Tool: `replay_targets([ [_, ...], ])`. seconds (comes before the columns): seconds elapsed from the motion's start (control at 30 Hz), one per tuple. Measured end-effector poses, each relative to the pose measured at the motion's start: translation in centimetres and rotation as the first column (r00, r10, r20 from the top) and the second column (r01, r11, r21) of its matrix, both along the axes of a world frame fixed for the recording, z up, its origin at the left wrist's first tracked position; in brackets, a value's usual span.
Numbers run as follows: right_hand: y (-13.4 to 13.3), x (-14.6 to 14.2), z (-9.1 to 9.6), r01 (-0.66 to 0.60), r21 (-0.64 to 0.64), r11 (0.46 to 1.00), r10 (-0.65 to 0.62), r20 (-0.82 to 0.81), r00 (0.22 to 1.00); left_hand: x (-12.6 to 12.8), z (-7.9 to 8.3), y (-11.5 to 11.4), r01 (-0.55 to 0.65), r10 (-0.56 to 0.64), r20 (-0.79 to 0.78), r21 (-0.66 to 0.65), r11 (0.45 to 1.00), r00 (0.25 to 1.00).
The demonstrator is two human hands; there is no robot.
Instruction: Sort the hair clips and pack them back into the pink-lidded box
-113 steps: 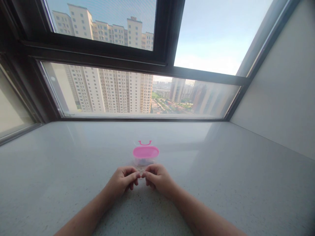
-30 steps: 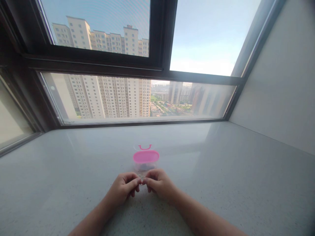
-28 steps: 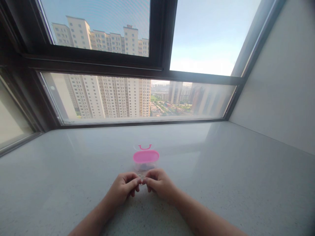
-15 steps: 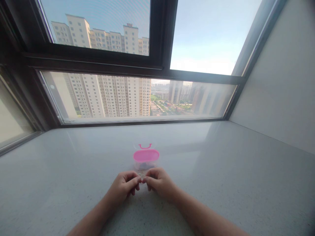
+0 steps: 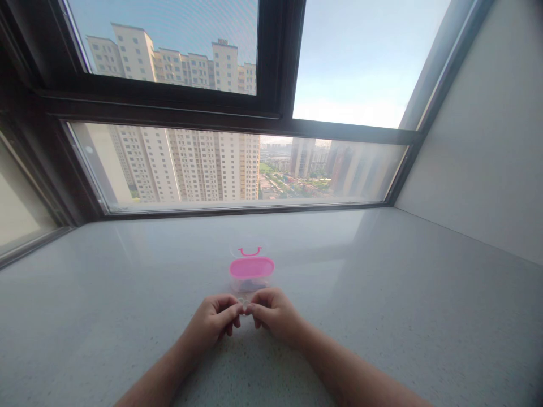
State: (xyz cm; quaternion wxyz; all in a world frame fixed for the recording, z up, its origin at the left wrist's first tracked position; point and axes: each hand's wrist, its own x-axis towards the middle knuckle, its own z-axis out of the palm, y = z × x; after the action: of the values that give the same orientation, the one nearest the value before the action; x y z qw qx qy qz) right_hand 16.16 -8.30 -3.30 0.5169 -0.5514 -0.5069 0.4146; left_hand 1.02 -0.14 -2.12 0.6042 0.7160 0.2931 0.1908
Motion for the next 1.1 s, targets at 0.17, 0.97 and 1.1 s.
replay_targets([
  [0.17, -0.12, -0.06, 0.06, 0.004, -0.015, 1.0, -0.004, -0.003, 1.0, -0.1, -0.29, 0.11, 0.005, -0.005, 0.01, 0.014, 1.0, 1.0],
  [0.97, -0.03, -0.05, 0.15, -0.005, -0.019, 1.0, 0.003, -0.074, 0.997, -0.04, -0.22, 0.17, 0.014, -0.014, 0.013, 0.006, 1.0, 1.0],
  [1.1, -0.1, -0.12, 0.25, -0.005, -0.012, 1.0, 0.004, -0.083, 0.997, -0.05, -0.11, 0.08, 0.011, -0.011, 0.007, 0.006, 1.0, 1.0],
])
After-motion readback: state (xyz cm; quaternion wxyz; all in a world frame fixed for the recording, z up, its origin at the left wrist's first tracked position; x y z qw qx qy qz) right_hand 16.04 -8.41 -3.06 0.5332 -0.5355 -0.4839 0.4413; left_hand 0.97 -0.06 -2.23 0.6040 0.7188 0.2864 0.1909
